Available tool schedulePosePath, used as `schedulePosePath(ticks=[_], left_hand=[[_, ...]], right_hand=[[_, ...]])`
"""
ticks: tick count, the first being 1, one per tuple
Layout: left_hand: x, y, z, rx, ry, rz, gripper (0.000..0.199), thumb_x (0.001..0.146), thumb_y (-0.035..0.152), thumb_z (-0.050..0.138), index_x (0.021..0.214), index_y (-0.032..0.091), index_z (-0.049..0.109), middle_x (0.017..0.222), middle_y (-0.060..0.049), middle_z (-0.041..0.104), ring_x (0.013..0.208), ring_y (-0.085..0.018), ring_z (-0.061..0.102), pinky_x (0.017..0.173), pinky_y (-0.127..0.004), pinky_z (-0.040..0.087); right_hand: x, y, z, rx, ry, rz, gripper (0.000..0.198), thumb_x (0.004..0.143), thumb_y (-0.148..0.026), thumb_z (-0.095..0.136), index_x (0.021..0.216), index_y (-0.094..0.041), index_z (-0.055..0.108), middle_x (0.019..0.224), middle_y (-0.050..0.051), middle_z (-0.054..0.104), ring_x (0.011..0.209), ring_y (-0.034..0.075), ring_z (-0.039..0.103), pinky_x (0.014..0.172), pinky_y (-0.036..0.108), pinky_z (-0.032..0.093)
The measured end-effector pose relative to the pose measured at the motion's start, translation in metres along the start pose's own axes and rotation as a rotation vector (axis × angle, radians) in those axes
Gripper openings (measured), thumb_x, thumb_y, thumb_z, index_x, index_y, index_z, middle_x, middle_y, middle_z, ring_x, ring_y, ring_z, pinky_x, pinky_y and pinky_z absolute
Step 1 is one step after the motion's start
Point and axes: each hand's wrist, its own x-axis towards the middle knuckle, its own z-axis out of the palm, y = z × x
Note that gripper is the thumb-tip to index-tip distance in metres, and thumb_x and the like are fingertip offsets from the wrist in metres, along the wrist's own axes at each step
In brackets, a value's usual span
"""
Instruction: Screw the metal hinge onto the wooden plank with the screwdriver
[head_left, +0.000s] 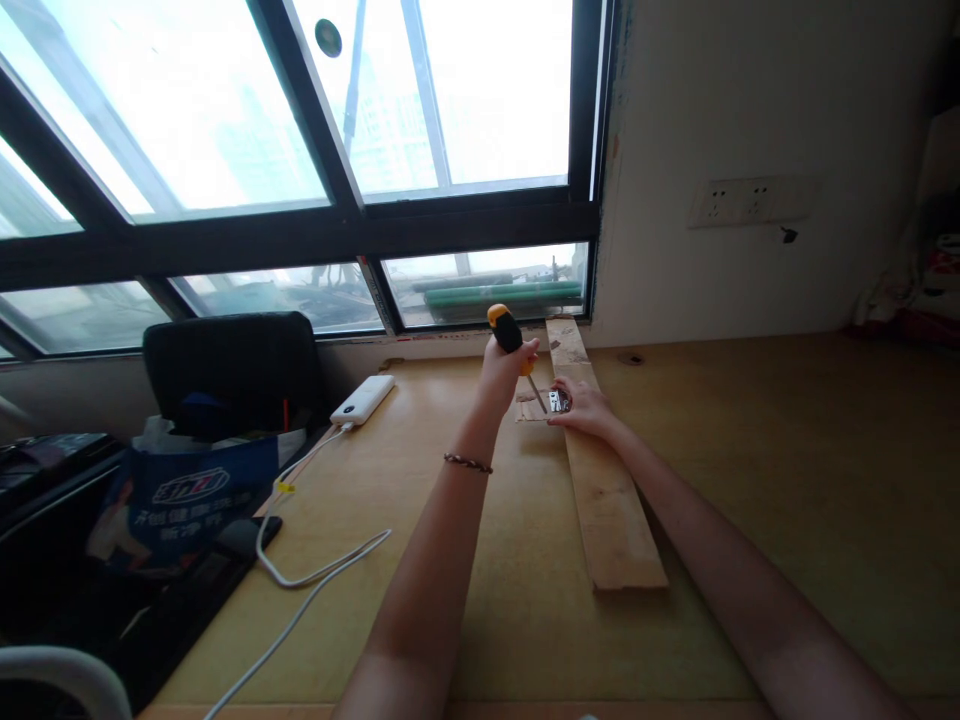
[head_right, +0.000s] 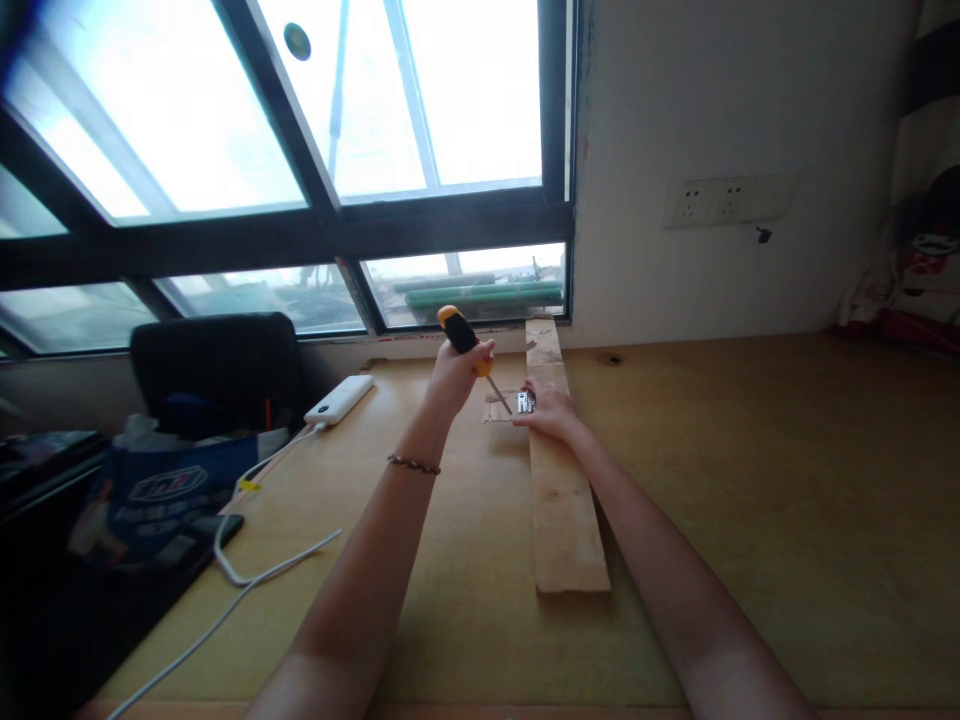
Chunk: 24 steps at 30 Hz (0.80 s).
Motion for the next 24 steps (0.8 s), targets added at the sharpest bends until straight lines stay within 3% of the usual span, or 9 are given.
schedulePosePath(ticks=[3, 9, 15, 24], left_hand=[[0.009, 0.001, 0.006, -0.058, -0.017, 0.024, 0.025, 0.061, 0.023, 0.068, 0.067, 0.016, 0.046, 0.055, 0.004, 0.049, 0.050, -0.008, 0.049, 0.052, -0.022, 0.037], [0.008, 0.010, 0.007, -0.183, 0.118, 0.152, 0.026, 0.061, 0.026, 0.070, 0.072, 0.018, 0.047, 0.061, 0.005, 0.049, 0.054, -0.005, 0.049, 0.056, -0.020, 0.039], [0.005, 0.011, 0.004, -0.203, 0.147, 0.091, 0.030, 0.059, 0.028, 0.072, 0.074, 0.019, 0.047, 0.064, 0.005, 0.047, 0.055, -0.004, 0.046, 0.055, -0.019, 0.038], [-0.002, 0.002, 0.017, -0.171, 0.095, 0.057, 0.028, 0.060, 0.026, 0.072, 0.073, 0.018, 0.048, 0.063, 0.005, 0.047, 0.055, -0.005, 0.046, 0.055, -0.019, 0.038]], right_hand=[[0.000, 0.001, 0.001, 0.013, 0.002, 0.006, 0.075, 0.052, -0.046, 0.075, 0.118, -0.025, 0.046, 0.106, 0.005, 0.061, 0.094, 0.025, 0.056, 0.077, 0.034, 0.044], [0.000, 0.001, 0.001, 0.003, -0.007, 0.004, 0.074, 0.052, -0.046, 0.074, 0.118, -0.026, 0.046, 0.106, 0.004, 0.061, 0.096, 0.024, 0.055, 0.078, 0.034, 0.044], [0.000, -0.002, -0.001, -0.030, -0.017, 0.023, 0.071, 0.052, -0.045, 0.074, 0.115, -0.027, 0.048, 0.103, 0.002, 0.062, 0.092, 0.024, 0.055, 0.074, 0.033, 0.044], [-0.002, -0.005, -0.005, -0.031, -0.030, 0.040, 0.074, 0.053, -0.046, 0.074, 0.118, -0.025, 0.046, 0.105, 0.004, 0.061, 0.093, 0.024, 0.055, 0.074, 0.034, 0.044]])
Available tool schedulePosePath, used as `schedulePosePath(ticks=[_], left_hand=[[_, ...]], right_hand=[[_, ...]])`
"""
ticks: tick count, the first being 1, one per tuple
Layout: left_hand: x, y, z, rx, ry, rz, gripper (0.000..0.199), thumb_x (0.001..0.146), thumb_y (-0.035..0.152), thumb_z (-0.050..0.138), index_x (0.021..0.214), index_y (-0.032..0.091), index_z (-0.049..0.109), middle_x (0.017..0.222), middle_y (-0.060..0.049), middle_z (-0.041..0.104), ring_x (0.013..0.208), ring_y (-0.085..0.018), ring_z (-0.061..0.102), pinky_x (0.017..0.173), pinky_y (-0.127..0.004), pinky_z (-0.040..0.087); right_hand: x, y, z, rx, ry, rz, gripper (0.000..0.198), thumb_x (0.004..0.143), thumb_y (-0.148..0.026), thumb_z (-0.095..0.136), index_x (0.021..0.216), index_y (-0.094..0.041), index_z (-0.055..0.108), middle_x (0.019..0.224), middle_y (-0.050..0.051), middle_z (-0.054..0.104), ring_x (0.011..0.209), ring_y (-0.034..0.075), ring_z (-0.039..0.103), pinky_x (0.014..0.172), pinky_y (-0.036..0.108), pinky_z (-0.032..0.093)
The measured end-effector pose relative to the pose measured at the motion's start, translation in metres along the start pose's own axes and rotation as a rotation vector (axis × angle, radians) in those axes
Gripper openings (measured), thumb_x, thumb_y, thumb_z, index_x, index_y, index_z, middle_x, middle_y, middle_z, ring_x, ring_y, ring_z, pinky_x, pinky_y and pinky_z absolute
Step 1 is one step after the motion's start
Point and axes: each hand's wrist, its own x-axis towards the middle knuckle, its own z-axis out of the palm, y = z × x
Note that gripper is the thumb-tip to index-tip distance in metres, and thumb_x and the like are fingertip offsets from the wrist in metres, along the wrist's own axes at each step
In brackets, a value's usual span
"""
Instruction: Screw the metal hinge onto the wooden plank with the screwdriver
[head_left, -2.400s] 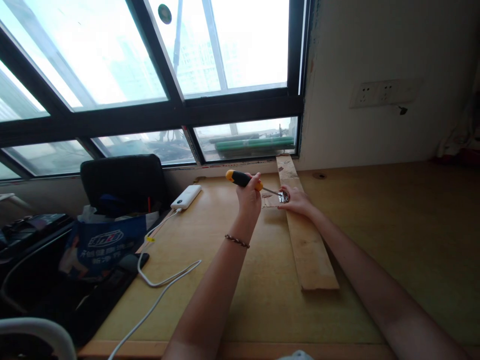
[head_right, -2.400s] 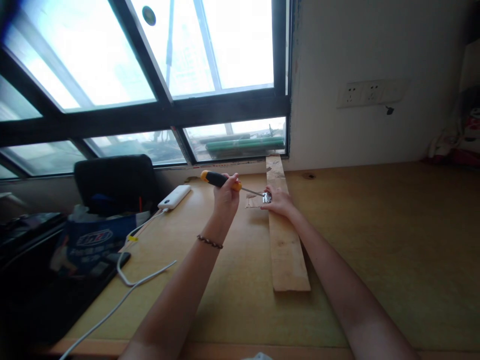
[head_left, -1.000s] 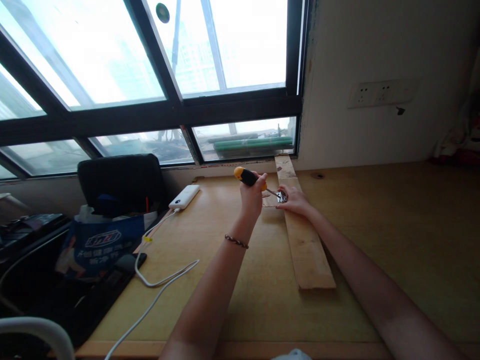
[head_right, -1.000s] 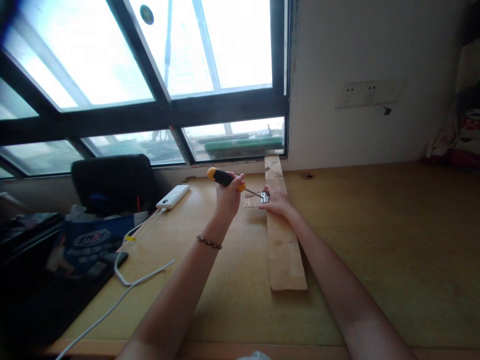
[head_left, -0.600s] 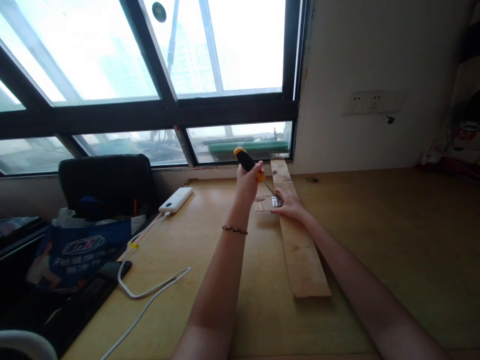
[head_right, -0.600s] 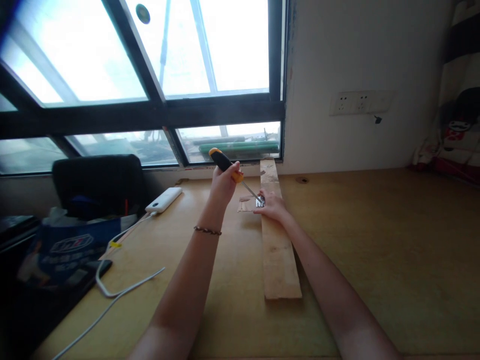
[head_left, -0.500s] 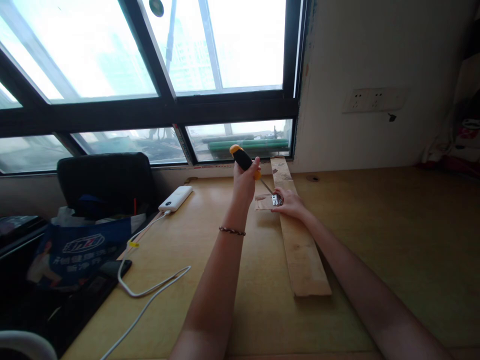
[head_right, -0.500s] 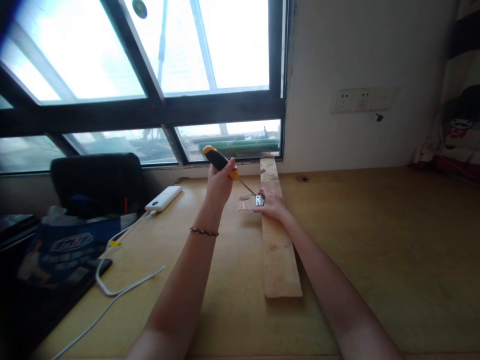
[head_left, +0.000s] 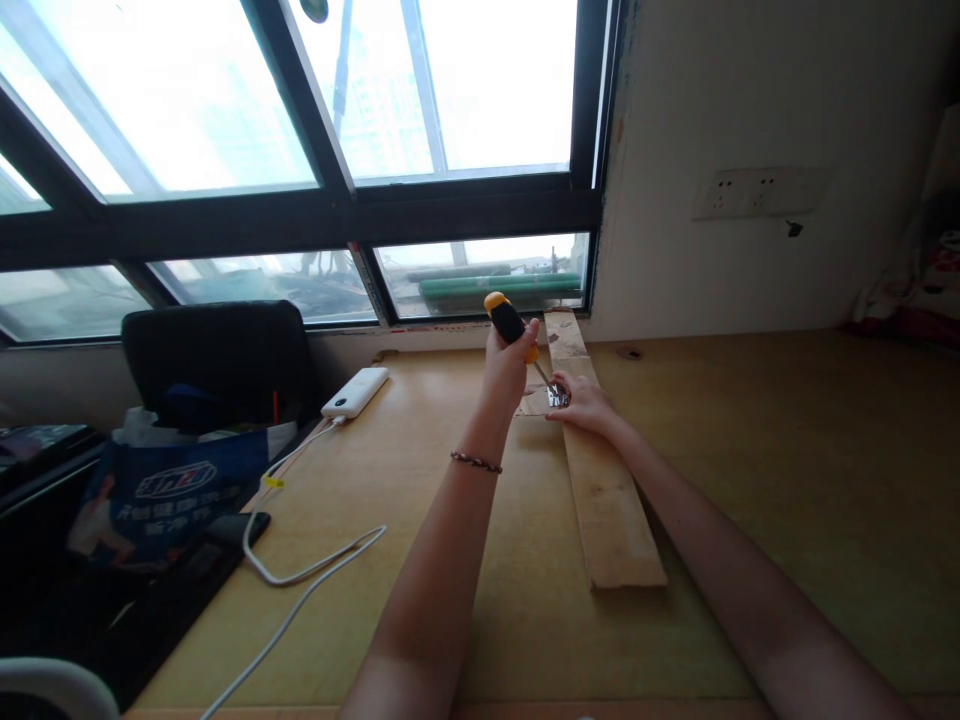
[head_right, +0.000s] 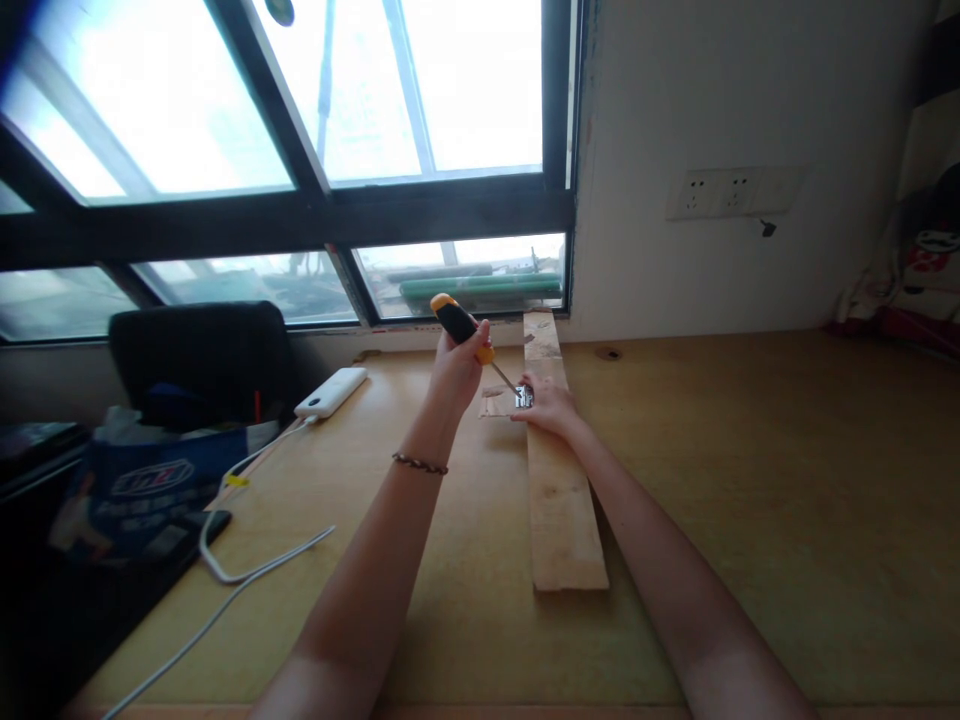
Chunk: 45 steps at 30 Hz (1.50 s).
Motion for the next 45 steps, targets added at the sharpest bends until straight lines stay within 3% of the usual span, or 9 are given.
schedulePosePath(ticks=[19, 27, 33, 37, 45], left_hand=[[-0.0057, 0.0001, 0.0037, 0.042, -0.034, 0.020, 0.028, 0.060, 0.024, 0.071, 0.076, 0.018, 0.049, 0.067, 0.004, 0.049, 0.057, -0.005, 0.048, 0.057, -0.019, 0.039], [-0.0047, 0.0022, 0.0053, 0.141, -0.082, 0.043, 0.035, 0.054, 0.020, 0.074, 0.080, 0.019, 0.051, 0.062, 0.005, 0.048, 0.056, -0.007, 0.048, 0.054, -0.021, 0.038], [-0.0092, 0.0044, 0.0076, 0.087, -0.124, 0.028, 0.035, 0.053, 0.017, 0.076, 0.078, 0.019, 0.052, 0.066, 0.003, 0.050, 0.061, -0.009, 0.051, 0.059, -0.022, 0.040], [-0.0106, 0.0037, 0.0075, 0.068, -0.084, -0.008, 0.036, 0.051, 0.017, 0.077, 0.076, 0.018, 0.052, 0.065, 0.002, 0.049, 0.065, -0.011, 0.052, 0.060, -0.023, 0.041], [-0.0052, 0.0075, 0.0020, 0.055, -0.084, 0.099, 0.033, 0.056, 0.024, 0.074, 0.079, 0.020, 0.051, 0.066, 0.003, 0.050, 0.060, -0.008, 0.050, 0.058, -0.022, 0.041]], right_hand=[[0.0010, 0.0002, -0.0005, -0.011, -0.001, -0.015, 0.073, 0.054, -0.049, 0.073, 0.117, -0.024, 0.047, 0.105, 0.005, 0.061, 0.094, 0.025, 0.055, 0.074, 0.034, 0.044], [-0.0005, -0.0006, -0.0005, -0.006, 0.002, -0.019, 0.073, 0.055, -0.050, 0.072, 0.118, -0.025, 0.046, 0.104, 0.005, 0.061, 0.092, 0.025, 0.055, 0.074, 0.033, 0.043], [-0.0005, -0.0004, -0.0010, 0.002, -0.006, -0.025, 0.074, 0.055, -0.050, 0.072, 0.119, -0.024, 0.045, 0.105, 0.005, 0.061, 0.093, 0.025, 0.055, 0.075, 0.034, 0.043], [0.0008, 0.0017, 0.0006, 0.011, -0.006, -0.015, 0.075, 0.054, -0.049, 0.073, 0.119, -0.024, 0.045, 0.104, 0.006, 0.061, 0.094, 0.025, 0.055, 0.077, 0.034, 0.043], [0.0002, 0.0019, 0.0004, 0.023, 0.008, -0.036, 0.072, 0.055, -0.047, 0.074, 0.118, -0.026, 0.046, 0.104, 0.004, 0.061, 0.095, 0.025, 0.054, 0.077, 0.034, 0.043]])
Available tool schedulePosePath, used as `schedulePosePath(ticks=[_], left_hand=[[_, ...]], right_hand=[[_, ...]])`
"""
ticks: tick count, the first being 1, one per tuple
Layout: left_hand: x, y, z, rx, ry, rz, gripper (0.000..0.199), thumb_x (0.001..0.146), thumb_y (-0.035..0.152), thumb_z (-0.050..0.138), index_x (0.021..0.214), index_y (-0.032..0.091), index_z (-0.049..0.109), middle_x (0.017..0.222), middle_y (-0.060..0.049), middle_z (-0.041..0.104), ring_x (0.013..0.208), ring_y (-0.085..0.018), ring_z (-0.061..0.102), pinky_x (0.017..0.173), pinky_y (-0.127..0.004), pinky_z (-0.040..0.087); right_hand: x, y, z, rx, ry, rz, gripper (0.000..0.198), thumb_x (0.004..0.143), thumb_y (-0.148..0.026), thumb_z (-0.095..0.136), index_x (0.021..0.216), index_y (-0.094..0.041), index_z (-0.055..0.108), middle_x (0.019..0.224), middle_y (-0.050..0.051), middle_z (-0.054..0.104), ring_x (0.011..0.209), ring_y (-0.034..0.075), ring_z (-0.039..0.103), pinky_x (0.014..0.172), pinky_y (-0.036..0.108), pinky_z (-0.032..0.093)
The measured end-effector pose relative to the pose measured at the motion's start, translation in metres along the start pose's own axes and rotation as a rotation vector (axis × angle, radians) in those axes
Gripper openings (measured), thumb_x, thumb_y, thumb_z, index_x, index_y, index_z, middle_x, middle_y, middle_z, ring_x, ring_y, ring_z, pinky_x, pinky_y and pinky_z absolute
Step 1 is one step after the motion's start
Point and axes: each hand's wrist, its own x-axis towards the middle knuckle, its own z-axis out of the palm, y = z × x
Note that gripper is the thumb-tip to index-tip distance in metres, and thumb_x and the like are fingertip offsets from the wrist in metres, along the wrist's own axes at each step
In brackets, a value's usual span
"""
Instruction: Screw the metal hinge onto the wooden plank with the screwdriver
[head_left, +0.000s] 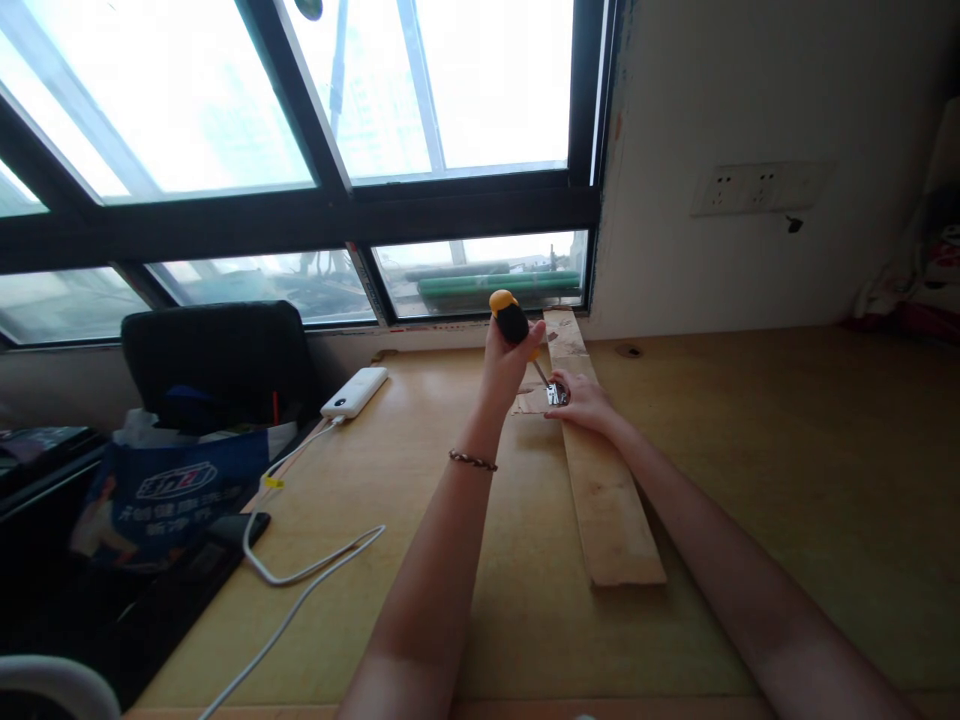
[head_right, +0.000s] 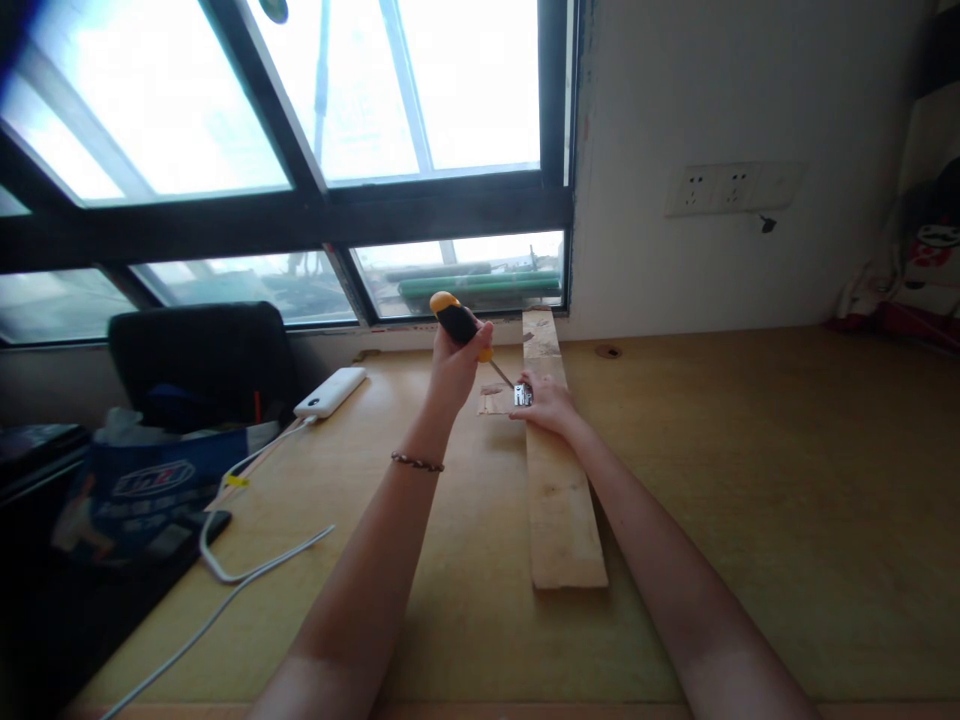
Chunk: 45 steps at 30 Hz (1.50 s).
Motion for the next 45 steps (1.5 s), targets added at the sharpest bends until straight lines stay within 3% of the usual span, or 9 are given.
schedulePosePath(ticks=[5, 19, 28, 35, 45], left_hand=[[-0.002, -0.002, 0.002, -0.001, -0.079, 0.004, 0.029, 0.059, 0.024, 0.072, 0.080, 0.020, 0.051, 0.067, 0.003, 0.051, 0.059, -0.007, 0.049, 0.058, -0.022, 0.041], [-0.002, -0.010, 0.003, 0.071, -0.104, -0.019, 0.033, 0.057, 0.025, 0.073, 0.079, 0.019, 0.049, 0.066, 0.004, 0.051, 0.059, -0.007, 0.048, 0.059, -0.022, 0.040], [0.000, -0.010, 0.003, 0.208, -0.109, 0.014, 0.037, 0.052, 0.028, 0.075, 0.074, 0.017, 0.047, 0.059, 0.006, 0.048, 0.052, -0.006, 0.046, 0.055, -0.022, 0.041], [0.001, -0.013, -0.001, 0.335, -0.136, -0.035, 0.033, 0.051, 0.035, 0.074, 0.063, 0.014, 0.052, 0.061, 0.002, 0.053, 0.056, -0.009, 0.050, 0.055, -0.023, 0.041], [-0.003, -0.005, -0.002, 0.555, -0.095, 0.081, 0.032, 0.051, 0.039, 0.074, 0.060, 0.014, 0.056, 0.061, 0.000, 0.058, 0.057, -0.012, 0.052, 0.054, -0.024, 0.040]], right_hand=[[0.000, -0.001, -0.001, -0.016, -0.006, 0.027, 0.074, 0.054, -0.049, 0.073, 0.119, -0.025, 0.046, 0.106, 0.006, 0.060, 0.093, 0.025, 0.055, 0.077, 0.034, 0.044], [0.000, 0.000, -0.001, -0.010, -0.013, 0.014, 0.075, 0.056, -0.051, 0.071, 0.120, -0.024, 0.045, 0.107, 0.006, 0.060, 0.094, 0.025, 0.055, 0.077, 0.034, 0.044], [0.000, -0.002, -0.001, -0.038, -0.031, 0.041, 0.073, 0.055, -0.052, 0.072, 0.118, -0.025, 0.047, 0.106, 0.006, 0.059, 0.093, 0.026, 0.055, 0.074, 0.033, 0.043], [0.001, -0.001, -0.001, -0.047, -0.032, 0.050, 0.075, 0.055, -0.053, 0.071, 0.120, -0.025, 0.045, 0.104, 0.006, 0.059, 0.093, 0.026, 0.055, 0.074, 0.034, 0.043], [0.002, -0.001, -0.001, -0.059, -0.042, 0.067, 0.077, 0.054, -0.053, 0.071, 0.120, -0.024, 0.045, 0.104, 0.007, 0.060, 0.093, 0.027, 0.056, 0.074, 0.034, 0.044]])
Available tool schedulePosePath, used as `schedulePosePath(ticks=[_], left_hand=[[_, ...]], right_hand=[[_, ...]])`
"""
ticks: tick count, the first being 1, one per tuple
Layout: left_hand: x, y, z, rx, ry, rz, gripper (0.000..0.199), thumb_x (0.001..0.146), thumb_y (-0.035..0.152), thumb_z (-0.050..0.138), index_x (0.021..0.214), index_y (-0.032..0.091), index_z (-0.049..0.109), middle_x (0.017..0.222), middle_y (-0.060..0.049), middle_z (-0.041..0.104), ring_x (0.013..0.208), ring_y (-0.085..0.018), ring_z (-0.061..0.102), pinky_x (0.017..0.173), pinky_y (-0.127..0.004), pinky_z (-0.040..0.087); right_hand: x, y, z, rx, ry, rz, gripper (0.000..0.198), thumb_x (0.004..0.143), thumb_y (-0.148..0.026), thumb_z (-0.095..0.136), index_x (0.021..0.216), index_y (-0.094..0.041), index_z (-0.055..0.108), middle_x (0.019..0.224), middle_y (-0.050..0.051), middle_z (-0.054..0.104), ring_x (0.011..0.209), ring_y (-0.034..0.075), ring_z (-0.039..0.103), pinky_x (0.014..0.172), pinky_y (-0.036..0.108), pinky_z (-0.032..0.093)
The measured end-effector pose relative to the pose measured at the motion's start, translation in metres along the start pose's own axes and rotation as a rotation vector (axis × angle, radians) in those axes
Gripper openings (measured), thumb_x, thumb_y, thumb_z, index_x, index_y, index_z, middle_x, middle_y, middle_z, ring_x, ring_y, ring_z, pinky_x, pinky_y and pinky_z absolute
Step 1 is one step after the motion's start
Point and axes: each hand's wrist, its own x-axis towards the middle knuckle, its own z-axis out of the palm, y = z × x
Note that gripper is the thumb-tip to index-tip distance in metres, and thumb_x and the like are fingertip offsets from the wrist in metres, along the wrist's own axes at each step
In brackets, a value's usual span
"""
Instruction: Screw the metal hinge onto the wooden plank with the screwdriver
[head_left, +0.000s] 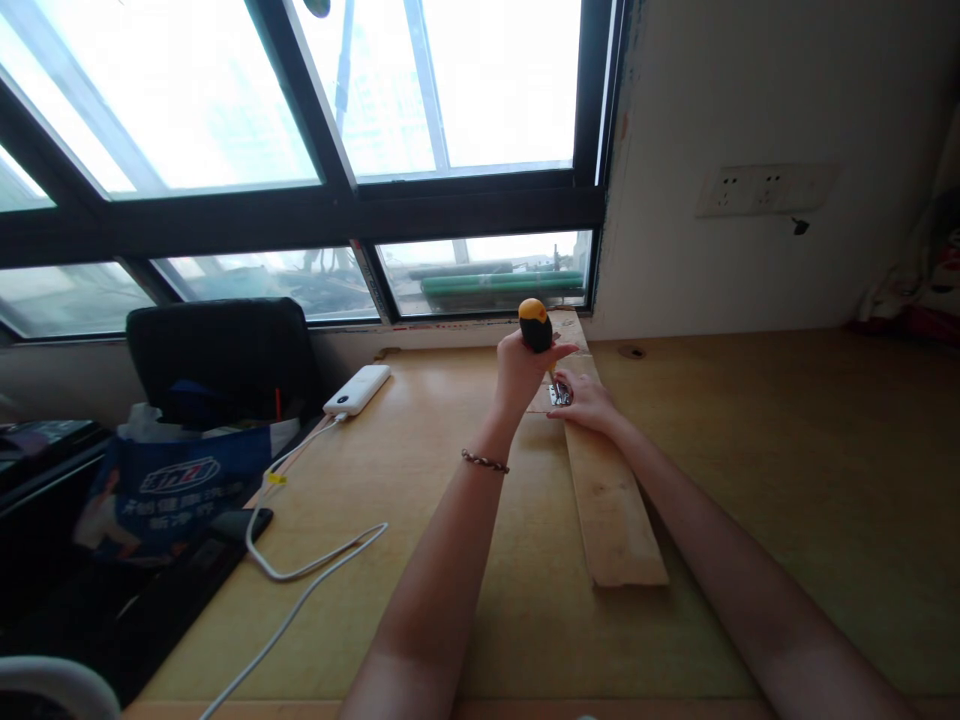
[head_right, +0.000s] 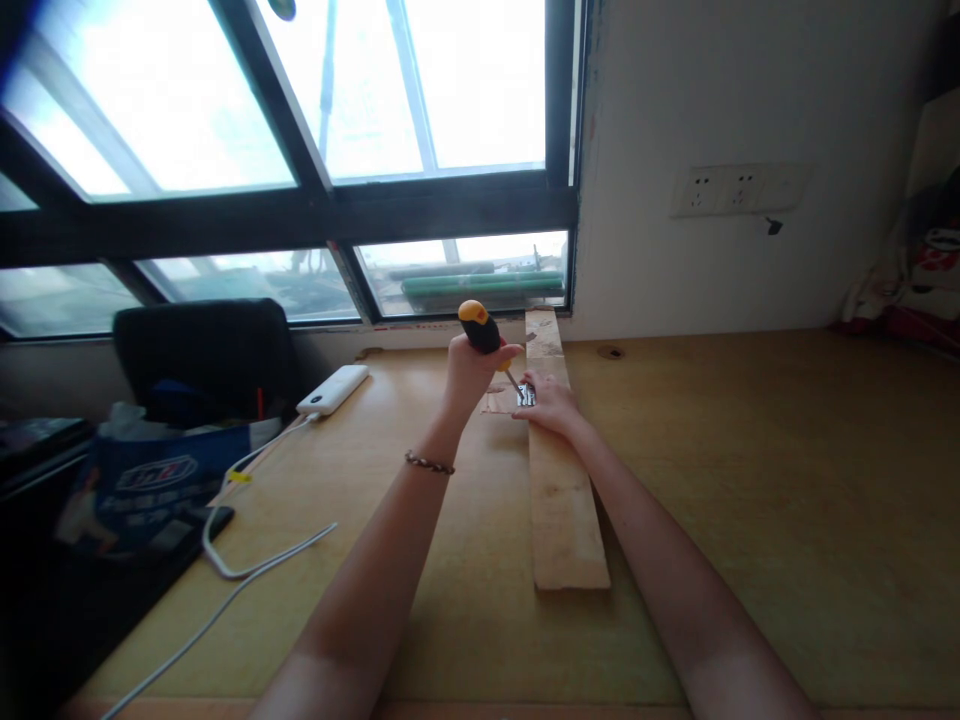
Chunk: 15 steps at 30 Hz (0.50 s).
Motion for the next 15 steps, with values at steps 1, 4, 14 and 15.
schedulePosePath(ticks=[1, 4, 14, 15], left_hand=[[-0.0001, -0.0004, -0.0001, 0.019, 0.012, 0.012, 0.032, 0.051, 0.039, 0.074, 0.062, 0.014, 0.057, 0.062, -0.001, 0.059, 0.058, -0.013, 0.054, 0.054, -0.024, 0.041], [0.0011, -0.0027, -0.0004, 0.079, 0.064, 0.022, 0.035, 0.050, 0.037, 0.075, 0.071, 0.015, 0.057, 0.064, -0.002, 0.061, 0.062, -0.015, 0.057, 0.056, -0.024, 0.042], [0.0046, -0.0006, 0.0015, -0.007, -0.008, -0.030, 0.033, 0.056, 0.025, 0.071, 0.077, 0.018, 0.047, 0.067, 0.000, 0.058, 0.063, -0.017, 0.062, 0.054, -0.025, 0.045], [0.0044, 0.0008, 0.0017, -0.003, 0.002, -0.034, 0.034, 0.056, 0.024, 0.071, 0.078, 0.018, 0.046, 0.069, 0.000, 0.059, 0.063, -0.017, 0.062, 0.054, -0.025, 0.045]], right_hand=[[0.0002, 0.0003, 0.0001, -0.001, -0.001, 0.002, 0.077, 0.054, -0.053, 0.071, 0.121, -0.024, 0.045, 0.104, 0.007, 0.060, 0.093, 0.027, 0.056, 0.074, 0.034, 0.044], [0.0006, 0.0016, 0.0009, 0.003, -0.005, -0.009, 0.077, 0.054, -0.053, 0.071, 0.121, -0.025, 0.045, 0.106, 0.007, 0.060, 0.094, 0.027, 0.055, 0.074, 0.034, 0.044], [-0.0007, 0.0008, 0.0017, 0.003, 0.014, -0.034, 0.075, 0.054, -0.050, 0.072, 0.120, -0.024, 0.045, 0.108, 0.006, 0.060, 0.095, 0.026, 0.055, 0.075, 0.034, 0.044], [-0.0004, 0.0007, 0.0015, 0.001, 0.012, -0.034, 0.075, 0.055, -0.050, 0.072, 0.119, -0.024, 0.045, 0.108, 0.006, 0.060, 0.095, 0.026, 0.055, 0.075, 0.034, 0.044]])
